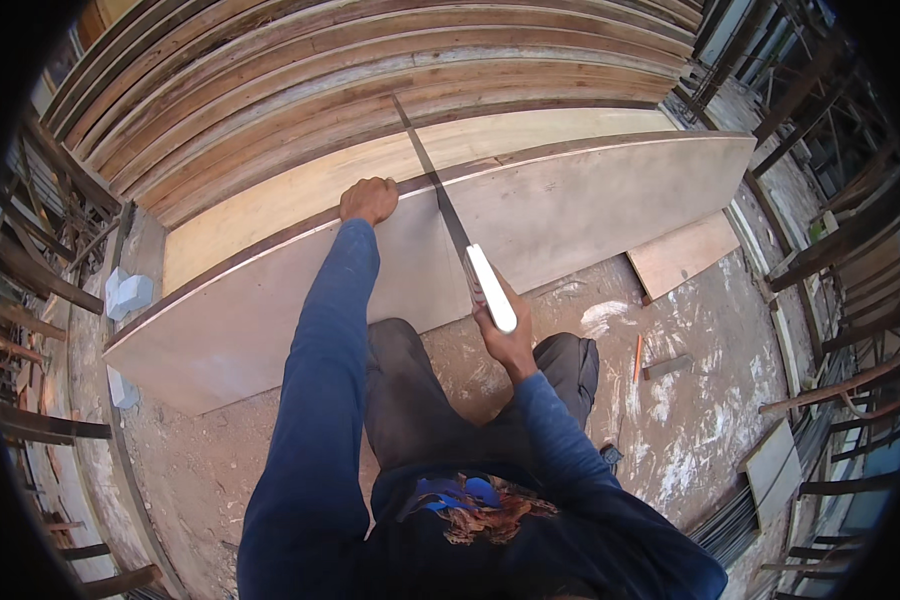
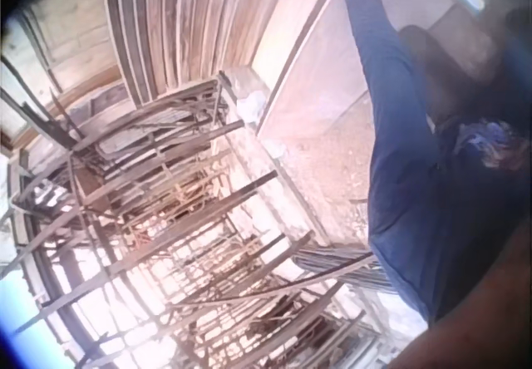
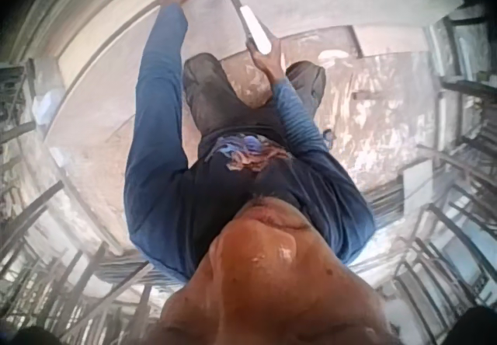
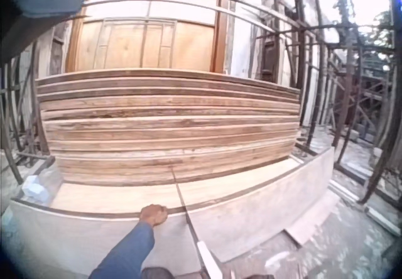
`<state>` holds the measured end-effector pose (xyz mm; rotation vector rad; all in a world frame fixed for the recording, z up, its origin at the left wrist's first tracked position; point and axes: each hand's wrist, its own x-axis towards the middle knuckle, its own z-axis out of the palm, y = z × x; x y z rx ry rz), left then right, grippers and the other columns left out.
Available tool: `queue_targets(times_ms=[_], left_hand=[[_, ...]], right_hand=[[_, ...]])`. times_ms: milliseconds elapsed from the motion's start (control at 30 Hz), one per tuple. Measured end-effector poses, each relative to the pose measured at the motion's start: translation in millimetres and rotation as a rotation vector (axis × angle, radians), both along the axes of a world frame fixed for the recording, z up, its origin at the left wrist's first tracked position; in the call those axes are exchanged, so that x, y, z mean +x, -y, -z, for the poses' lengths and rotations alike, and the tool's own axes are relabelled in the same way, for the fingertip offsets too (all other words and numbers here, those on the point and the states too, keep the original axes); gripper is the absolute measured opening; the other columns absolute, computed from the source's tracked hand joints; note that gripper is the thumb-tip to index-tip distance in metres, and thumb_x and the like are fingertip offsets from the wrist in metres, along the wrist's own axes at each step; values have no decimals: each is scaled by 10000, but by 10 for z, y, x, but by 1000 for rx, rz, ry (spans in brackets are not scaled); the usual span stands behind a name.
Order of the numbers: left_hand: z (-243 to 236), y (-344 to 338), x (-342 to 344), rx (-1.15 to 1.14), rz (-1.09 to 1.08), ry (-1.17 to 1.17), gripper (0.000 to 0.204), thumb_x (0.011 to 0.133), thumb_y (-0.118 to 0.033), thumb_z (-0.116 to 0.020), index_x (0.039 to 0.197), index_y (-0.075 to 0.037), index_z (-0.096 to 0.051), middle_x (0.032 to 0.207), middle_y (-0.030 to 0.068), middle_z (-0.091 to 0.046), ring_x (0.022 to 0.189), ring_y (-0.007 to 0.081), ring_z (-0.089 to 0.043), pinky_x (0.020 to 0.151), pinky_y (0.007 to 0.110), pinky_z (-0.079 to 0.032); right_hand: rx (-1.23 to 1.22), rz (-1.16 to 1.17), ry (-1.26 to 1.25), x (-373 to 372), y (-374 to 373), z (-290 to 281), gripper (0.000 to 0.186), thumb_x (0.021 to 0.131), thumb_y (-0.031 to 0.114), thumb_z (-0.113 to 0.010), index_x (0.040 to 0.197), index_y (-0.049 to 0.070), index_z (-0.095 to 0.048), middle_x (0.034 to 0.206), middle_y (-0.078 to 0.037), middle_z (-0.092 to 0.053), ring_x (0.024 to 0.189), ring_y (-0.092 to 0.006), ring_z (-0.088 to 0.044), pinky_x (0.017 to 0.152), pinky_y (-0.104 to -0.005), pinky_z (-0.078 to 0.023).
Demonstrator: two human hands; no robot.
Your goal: The person marks a line on a sheet of plywood using a square and a pencil, then saws through the wood using a hand saw while holding it in place by hand.
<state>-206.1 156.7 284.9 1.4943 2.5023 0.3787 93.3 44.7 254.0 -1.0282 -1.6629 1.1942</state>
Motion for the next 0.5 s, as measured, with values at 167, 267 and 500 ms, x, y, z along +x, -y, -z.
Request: queue_targets(times_ms=[167, 267, 500], left_hand=[[106, -59, -31, -23, -13, -13, 532, 958, -349, -331, 1041, -13, -736, 1105, 229, -693, 1070, 368, -655, 977, 451, -486], [49, -54, 19, 5, -47, -24, 528, 961, -349, -339, 1016, -14, -743, 1086, 220, -701, 1056, 367, -660, 967, 454, -486], [-71, 100, 215, 15, 4, -36, 539, 978, -361, -339, 1000, -3, -741, 1050, 230, -706, 1036, 376, -666, 957, 456, -494]], right_hand=[[-80, -19, 83, 1234, 1414, -120, 559, 835, -13, -611, 1379, -63, -497, 1304, -187, -617, 1223, -235, -576, 1056, -351, -413], [-94, -60, -44, 1012, 1103, -97, 545, 838, 6, -607, 1365, -82, -500, 1322, -204, -604, 1247, -264, -570, 1073, -363, -404], [148, -19, -105, -379, -536, -138, 548, 774, -35, -634, 1318, -16, -571, 990, -87, -686, 882, -130, -620, 795, -271, -507]])
